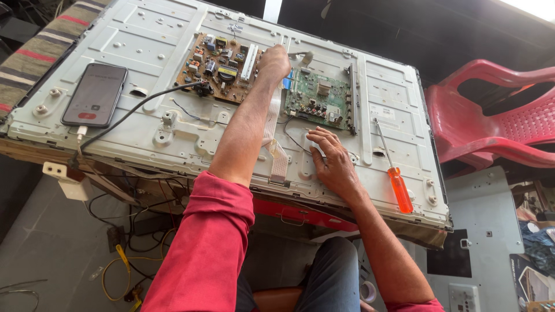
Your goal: The person works on the back of a disassembled television, repeatedly connecting and disconnecting a ribbon cable to a circuit board. They also briefly handle a smartphone that is connected to the device.
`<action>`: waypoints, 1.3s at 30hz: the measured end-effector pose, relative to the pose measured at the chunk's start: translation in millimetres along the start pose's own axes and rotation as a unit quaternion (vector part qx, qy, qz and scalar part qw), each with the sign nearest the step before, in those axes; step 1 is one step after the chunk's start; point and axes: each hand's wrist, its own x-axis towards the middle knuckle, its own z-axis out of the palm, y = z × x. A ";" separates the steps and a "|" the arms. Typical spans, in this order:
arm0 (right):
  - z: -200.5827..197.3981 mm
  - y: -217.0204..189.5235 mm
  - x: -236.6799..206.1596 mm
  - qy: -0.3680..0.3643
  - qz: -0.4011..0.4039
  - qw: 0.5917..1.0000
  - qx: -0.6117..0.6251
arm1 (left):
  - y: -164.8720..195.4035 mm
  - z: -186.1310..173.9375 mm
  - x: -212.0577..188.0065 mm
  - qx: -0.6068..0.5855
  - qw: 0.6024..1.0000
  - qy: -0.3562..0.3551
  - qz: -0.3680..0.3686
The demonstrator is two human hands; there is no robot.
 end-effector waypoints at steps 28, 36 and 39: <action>2.3 8.7 1.2 -0.001 0.004 1.000 -0.019 | 1.3 -3.0 -5.4 0.054 0.998 0.018 -0.018; 2.8 8.3 -0.4 0.000 0.007 1.000 -0.019 | 0.0 -5.5 -8.8 0.085 0.996 0.006 -0.016; 2.1 7.3 -0.1 0.003 0.002 1.000 -0.014 | 0.1 -2.1 -10.9 0.078 0.997 0.016 -0.019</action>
